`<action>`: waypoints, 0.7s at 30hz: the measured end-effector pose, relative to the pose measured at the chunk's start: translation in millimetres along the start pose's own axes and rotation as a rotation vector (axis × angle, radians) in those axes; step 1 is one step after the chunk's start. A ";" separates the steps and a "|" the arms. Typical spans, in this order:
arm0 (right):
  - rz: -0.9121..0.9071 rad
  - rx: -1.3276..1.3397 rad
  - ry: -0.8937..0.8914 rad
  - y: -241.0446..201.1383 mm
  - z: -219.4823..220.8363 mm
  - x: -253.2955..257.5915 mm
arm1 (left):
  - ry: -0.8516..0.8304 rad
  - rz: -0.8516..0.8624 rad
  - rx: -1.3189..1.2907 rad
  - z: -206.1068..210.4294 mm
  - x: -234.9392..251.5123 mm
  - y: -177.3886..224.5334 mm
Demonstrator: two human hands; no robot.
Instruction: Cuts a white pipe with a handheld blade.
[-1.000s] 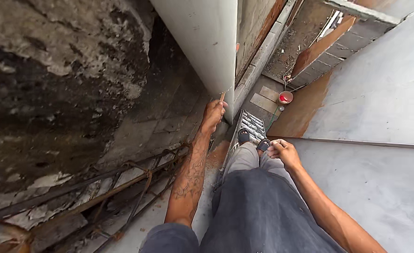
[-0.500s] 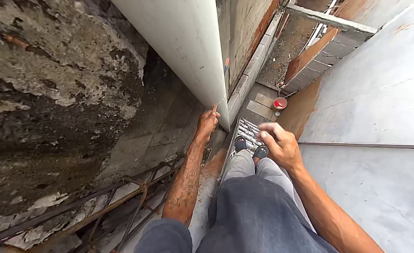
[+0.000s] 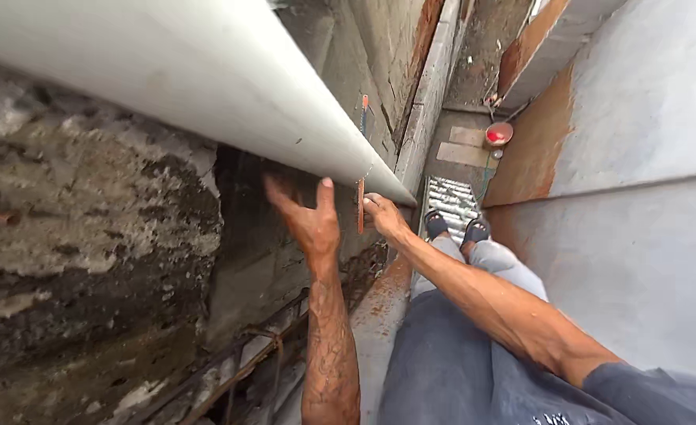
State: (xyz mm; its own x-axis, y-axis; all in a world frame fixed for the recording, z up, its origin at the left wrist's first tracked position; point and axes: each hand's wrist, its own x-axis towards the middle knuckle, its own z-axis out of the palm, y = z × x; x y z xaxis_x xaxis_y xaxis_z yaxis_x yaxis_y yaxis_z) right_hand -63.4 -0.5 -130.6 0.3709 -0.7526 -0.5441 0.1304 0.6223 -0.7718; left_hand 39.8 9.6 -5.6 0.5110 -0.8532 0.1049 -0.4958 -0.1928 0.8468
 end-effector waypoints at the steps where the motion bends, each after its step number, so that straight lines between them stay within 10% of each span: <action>1: 0.008 0.147 0.040 -0.6 13.5 1.3 | 0.032 0.094 -0.047 -3.6 11.0 14.5; 4: 0.029 0.238 0.229 -5.0 39.4 6.4 | 0.182 0.343 -0.122 16.6 44.9 40.2; 21: -0.130 -0.087 0.217 -2.7 29.4 18.8 | 0.303 0.445 -0.124 36.3 48.0 43.9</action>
State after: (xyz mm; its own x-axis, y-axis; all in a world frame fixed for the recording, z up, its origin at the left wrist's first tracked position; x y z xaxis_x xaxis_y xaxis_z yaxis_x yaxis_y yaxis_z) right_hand -29.7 -10.0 -129.1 0.1489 -0.8594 -0.4892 0.0811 0.5036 -0.8601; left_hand 17.1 -57.4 17.7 0.4594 -0.6581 0.5965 -0.6328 0.2288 0.7397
